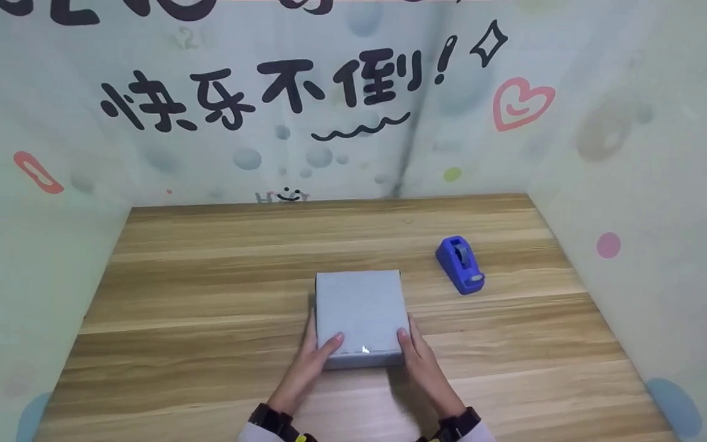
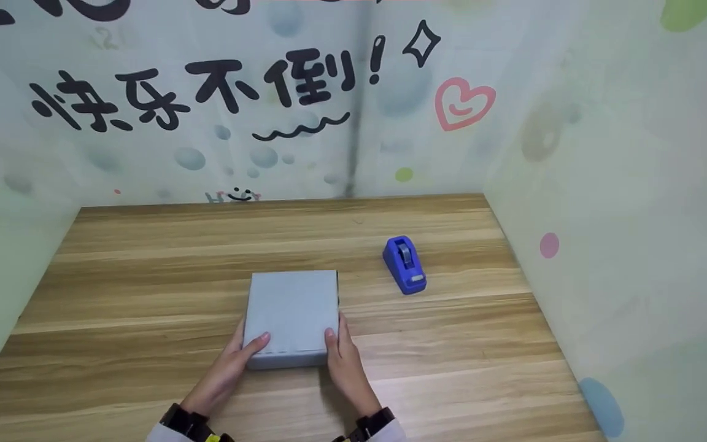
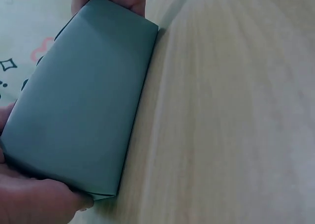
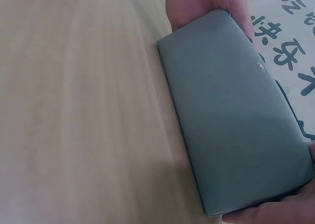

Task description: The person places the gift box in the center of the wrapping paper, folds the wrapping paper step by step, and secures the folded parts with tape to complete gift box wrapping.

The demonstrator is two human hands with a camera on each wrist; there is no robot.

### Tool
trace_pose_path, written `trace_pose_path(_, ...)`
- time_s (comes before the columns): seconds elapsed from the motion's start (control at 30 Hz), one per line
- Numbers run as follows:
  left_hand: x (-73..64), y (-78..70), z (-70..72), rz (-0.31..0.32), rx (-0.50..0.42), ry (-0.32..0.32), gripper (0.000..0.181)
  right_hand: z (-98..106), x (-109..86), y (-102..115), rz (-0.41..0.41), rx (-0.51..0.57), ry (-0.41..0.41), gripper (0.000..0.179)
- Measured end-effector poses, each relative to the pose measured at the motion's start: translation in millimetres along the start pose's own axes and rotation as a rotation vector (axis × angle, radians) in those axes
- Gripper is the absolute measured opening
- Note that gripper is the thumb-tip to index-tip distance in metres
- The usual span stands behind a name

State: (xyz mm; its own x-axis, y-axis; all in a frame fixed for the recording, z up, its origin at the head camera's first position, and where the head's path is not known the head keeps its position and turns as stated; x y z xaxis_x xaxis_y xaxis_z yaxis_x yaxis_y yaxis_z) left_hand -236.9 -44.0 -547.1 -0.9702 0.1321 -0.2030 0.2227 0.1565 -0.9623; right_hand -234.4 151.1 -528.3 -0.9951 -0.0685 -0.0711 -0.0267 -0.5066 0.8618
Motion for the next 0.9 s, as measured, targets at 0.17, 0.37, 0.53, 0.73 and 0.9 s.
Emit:
trace_pose_path(0.17,18.5,-1.4,2.9,0.002,-0.124,0.023,0.087,-5,20.6,2,-0.008,0.059,0.030,0.061)
trace_pose_path(0.37,43.8,-5.8,7.6,0.003,-0.132,0.013,0.088,-5,44.9,2,-0.045,0.084,0.039,0.061)
trace_pose_path(0.53,69.3,-11.4,7.7,0.021,-0.096,0.011,0.089,2,66.9,5,-0.043,0.122,0.021,0.059)
trace_pose_path(0.73,90.5,-21.7,9.0,-0.008,-0.082,0.030,0.088,4,87.4,7,-0.056,0.100,0.006,0.059)
trace_pose_path(0.9,91.6,-29.8,13.0,0.011,-0.058,0.027,0.088,2,94.0,14,-0.057,0.075,0.022,0.058)
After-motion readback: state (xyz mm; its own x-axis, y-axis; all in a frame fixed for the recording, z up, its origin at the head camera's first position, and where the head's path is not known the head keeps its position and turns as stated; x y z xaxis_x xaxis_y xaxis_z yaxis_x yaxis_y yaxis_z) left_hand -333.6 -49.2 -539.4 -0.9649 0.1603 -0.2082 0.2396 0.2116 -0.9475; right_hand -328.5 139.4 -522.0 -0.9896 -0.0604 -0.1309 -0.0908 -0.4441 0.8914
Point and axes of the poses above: each hand's wrist, its own x-axis towards the middle knuckle, its own z-axis out of the back of the hand, y = z × x, the point moved 10 cm from there along x, towards the middle knuckle, and after that the axes turned 9 degrees about -x, right-handed, at the moved point
